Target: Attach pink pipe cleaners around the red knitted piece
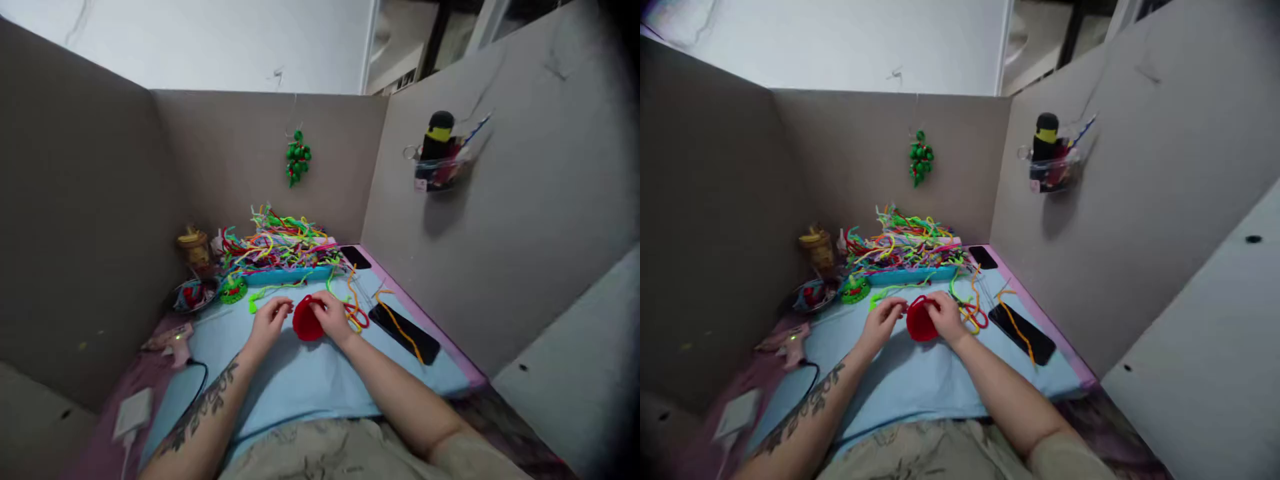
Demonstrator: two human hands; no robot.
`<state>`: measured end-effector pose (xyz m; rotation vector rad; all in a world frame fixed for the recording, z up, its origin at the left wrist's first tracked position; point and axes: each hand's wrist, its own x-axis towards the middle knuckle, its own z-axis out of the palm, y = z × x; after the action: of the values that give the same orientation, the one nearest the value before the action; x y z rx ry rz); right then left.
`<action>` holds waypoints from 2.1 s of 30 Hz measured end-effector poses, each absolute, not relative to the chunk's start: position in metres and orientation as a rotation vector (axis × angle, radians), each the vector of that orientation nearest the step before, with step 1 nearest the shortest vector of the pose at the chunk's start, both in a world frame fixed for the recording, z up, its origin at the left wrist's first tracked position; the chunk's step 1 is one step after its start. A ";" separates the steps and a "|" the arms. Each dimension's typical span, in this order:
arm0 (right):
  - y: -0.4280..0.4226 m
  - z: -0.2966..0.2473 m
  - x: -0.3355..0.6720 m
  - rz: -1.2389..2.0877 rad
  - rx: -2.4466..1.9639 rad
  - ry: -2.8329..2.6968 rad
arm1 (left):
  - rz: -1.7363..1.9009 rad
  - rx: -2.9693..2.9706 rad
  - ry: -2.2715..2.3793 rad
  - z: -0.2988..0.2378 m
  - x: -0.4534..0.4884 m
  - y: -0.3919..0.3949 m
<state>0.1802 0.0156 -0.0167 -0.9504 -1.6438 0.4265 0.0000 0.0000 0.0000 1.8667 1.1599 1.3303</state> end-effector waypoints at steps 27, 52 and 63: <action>0.020 -0.011 0.192 0.476 -1.047 -1.498 | 0.958 2.256 1.056 0.015 -0.003 -0.010; -0.001 -0.007 0.167 1.358 -0.669 -1.506 | 1.265 1.577 1.118 -0.005 0.010 -0.004; 0.002 -0.010 0.168 1.616 -0.565 -1.138 | 1.093 1.197 0.855 -0.008 0.012 -0.006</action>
<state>0.1680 0.0019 -0.0098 -0.5652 -1.1383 1.6156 0.0118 -0.0064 -0.0077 1.1968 0.8552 1.0925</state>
